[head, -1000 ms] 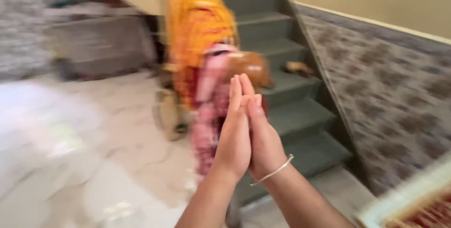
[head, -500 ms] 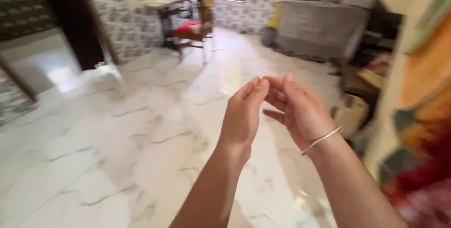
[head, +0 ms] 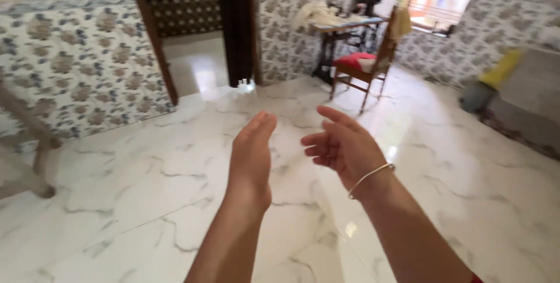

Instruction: Set the dining table with water, a beverage from the fridge, and clean the area with a cloth.

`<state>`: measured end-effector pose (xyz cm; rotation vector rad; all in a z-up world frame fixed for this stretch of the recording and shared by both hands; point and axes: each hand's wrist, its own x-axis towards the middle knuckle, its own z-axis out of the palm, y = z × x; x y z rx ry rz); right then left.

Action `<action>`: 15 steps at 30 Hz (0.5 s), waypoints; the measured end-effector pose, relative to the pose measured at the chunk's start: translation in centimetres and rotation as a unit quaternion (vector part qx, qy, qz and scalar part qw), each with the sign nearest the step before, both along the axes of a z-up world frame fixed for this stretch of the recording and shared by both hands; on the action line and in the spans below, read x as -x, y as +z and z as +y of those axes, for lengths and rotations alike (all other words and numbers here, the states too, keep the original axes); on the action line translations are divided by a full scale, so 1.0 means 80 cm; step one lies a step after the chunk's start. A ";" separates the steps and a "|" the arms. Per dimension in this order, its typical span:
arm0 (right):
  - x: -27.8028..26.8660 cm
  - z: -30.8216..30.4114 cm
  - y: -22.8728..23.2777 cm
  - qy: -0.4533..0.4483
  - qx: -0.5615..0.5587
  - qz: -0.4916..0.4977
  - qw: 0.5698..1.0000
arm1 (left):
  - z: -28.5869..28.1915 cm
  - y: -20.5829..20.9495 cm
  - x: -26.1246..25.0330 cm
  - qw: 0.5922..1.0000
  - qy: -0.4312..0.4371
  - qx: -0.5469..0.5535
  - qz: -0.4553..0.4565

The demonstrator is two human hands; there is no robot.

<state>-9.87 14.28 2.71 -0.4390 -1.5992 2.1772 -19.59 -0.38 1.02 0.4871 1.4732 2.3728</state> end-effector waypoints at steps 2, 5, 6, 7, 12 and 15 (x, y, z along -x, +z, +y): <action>0.060 -0.007 -0.004 0.038 -0.022 -0.024 0.999 | -0.014 0.013 0.037 0.999 0.028 0.013 -0.026; 0.158 -0.020 -0.023 0.080 -0.151 -0.027 0.985 | -0.022 0.027 0.116 0.997 0.057 0.008 -0.058; 0.184 -0.026 -0.038 0.080 -0.248 -0.016 0.965 | -0.024 0.025 0.140 0.996 0.054 -0.003 -0.074; 0.211 -0.038 -0.045 0.085 -0.247 -0.017 0.965 | -0.022 0.012 0.170 0.995 0.059 -0.001 -0.075; 0.372 -0.065 -0.065 -0.011 -0.626 -0.060 0.777 | 0.000 0.006 0.322 0.973 -0.038 -0.180 -0.136; 0.464 -0.056 -0.073 0.027 -0.623 -0.039 0.781 | 0.018 0.015 0.412 0.982 -0.047 -0.151 -0.100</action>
